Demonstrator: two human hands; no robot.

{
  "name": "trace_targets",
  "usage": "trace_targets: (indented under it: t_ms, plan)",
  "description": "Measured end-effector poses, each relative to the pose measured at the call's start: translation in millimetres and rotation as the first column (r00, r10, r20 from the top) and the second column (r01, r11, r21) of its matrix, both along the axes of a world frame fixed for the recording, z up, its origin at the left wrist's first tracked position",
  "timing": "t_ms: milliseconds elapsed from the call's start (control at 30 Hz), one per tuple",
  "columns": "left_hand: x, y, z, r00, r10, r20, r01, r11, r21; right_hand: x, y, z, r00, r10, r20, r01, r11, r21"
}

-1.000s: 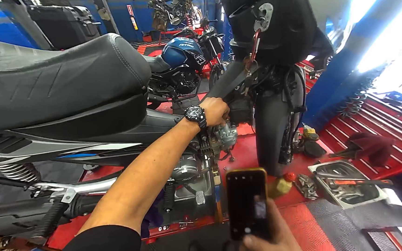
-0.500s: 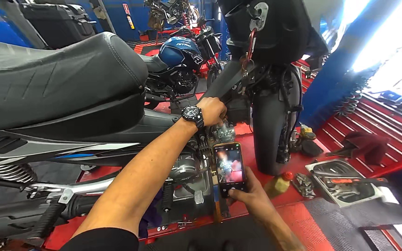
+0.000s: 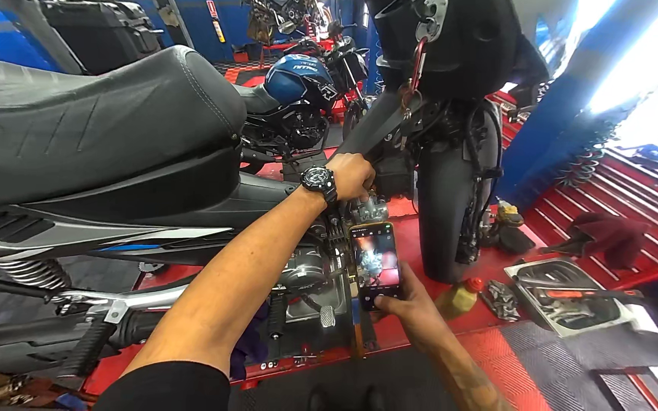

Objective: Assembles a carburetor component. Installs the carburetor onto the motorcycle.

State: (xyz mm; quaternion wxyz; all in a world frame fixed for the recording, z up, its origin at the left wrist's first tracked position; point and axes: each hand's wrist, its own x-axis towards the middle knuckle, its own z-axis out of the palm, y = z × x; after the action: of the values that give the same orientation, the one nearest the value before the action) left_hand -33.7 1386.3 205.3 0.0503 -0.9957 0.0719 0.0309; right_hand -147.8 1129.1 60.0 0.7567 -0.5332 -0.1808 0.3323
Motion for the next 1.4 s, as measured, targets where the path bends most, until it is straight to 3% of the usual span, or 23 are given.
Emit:
trace_targets:
  t_ms: [1400]
  plan:
    - [1.3, -3.1, 2.6, 0.999, 0.041, -0.018, -0.041, 0.999, -0.009, 5.1, -8.9, -11.3, 0.999, 0.049, -0.011, -0.049, 0.999, 0.018]
